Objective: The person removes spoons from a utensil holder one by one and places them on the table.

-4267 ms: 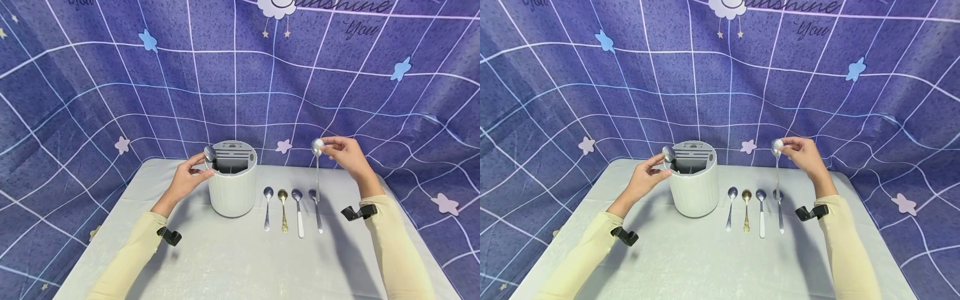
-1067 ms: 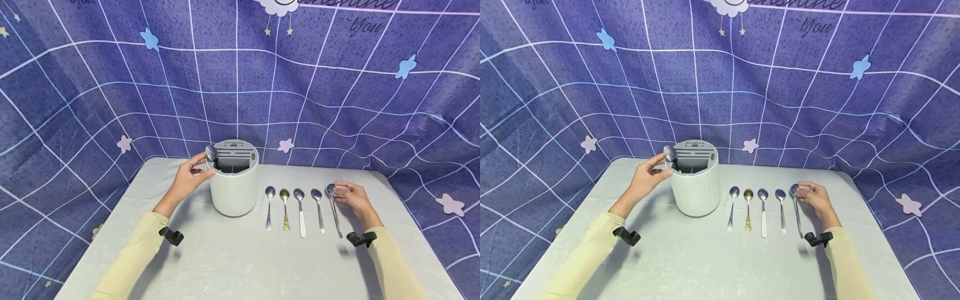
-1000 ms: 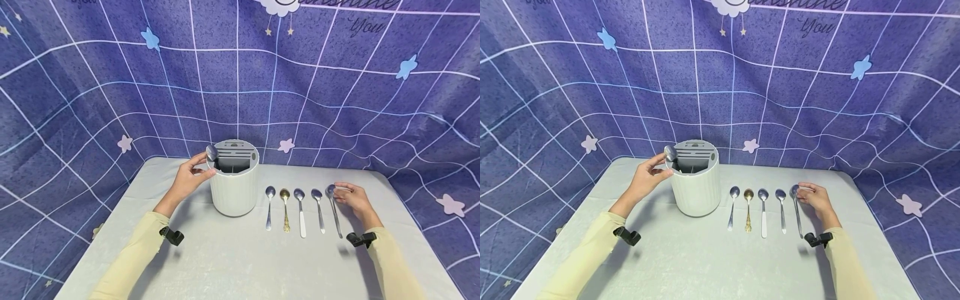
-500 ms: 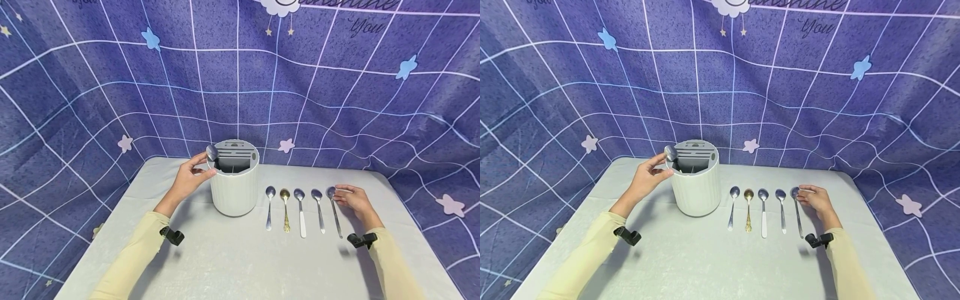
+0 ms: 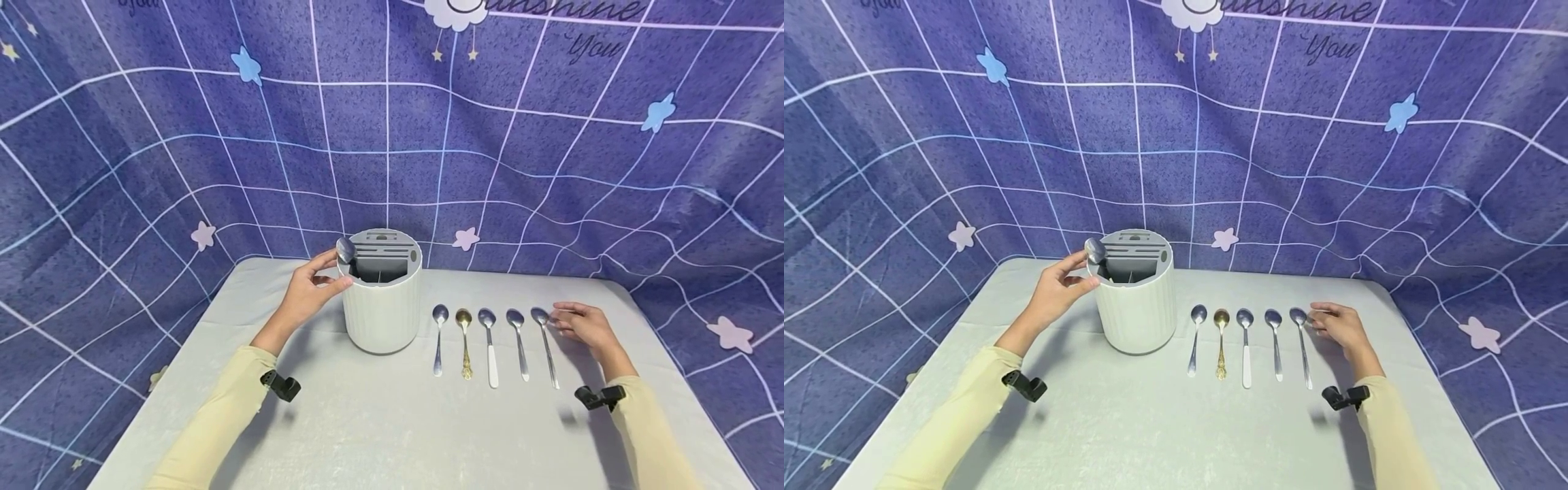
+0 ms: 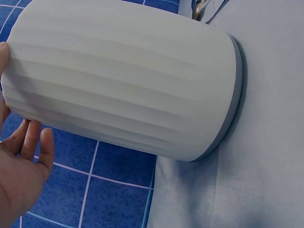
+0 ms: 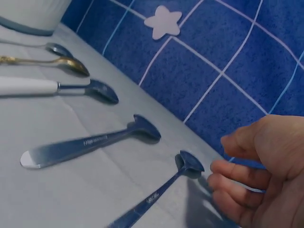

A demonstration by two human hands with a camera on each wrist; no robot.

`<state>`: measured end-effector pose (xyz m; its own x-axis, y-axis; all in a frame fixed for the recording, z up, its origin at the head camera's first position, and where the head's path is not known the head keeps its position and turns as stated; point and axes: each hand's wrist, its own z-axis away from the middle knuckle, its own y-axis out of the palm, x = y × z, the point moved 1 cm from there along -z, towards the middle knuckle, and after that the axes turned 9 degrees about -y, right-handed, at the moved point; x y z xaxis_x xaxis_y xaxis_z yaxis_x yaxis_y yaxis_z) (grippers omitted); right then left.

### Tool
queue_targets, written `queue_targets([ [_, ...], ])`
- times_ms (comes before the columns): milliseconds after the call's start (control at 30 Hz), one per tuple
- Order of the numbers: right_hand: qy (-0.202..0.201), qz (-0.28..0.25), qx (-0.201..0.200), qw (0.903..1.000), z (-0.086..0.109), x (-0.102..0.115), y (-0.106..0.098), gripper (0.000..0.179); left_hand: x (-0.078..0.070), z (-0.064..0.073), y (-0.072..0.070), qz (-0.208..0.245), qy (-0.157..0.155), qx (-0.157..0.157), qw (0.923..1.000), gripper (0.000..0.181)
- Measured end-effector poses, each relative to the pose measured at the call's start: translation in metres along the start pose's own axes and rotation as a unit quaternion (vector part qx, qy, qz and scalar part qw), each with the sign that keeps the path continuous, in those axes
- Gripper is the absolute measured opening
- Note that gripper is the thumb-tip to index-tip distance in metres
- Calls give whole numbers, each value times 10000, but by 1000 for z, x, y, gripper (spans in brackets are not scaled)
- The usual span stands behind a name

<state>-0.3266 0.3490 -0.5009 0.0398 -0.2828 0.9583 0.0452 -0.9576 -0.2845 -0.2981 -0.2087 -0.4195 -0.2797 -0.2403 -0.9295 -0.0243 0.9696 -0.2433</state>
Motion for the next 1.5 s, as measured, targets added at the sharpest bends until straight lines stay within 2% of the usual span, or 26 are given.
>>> queue_targets([
  [100, -232, 108, -37, 9997, 1, 5, 1, 62, -9, 4, 0, -60, -103, 29, 9999, 62],
  [133, -338, 81, -58, 9994, 2, 8, 2, 57, -14, 5, 0, -90, -134, 41, 9999, 62],
  [267, -752, -267, -89, 9968, 3, 24, 7, 28, -15, 6, 0, -135, -155, 32, 9998, 63],
  [333, -951, -472, -124, 9943, 3, 33, 10, 18, -7, 2, -1, -120, -120, 11, 9999, 63],
  [367, -1046, -521, -128, 9931, 2, 38, 12, 20, -3, 1, -1, -85, -87, 2, 9999, 63],
  [567, -1709, -442, -238, 9840, 1, 72, 30, 35, -1, 1, -1, 23, 59, 2, 10000, 61],
  [767, -2170, -295, -133, 9756, -4, 110, 53, 33, 0, 0, -1, -2, -1, -41, 10000, 62],
  [933, -2551, 69, 158, 9668, -7, 142, 74, 41, -11, 3, 0, -19, -42, 44, 10000, 61],
  [1133, -2674, 306, 507, 9618, -14, 177, 100, 42, -32, 10, 1, -64, -124, 113, 9998, 59],
  [1333, -2853, 444, 885, 9533, -19, 207, 130, 38, -34, 12, 0, -17, -143, 94, 9999, 59],
  [1500, -2999, 611, 1194, 9445, -24, 224, 154, 36, -35, 12, 0, -2, -154, 122, 9998, 60],
])
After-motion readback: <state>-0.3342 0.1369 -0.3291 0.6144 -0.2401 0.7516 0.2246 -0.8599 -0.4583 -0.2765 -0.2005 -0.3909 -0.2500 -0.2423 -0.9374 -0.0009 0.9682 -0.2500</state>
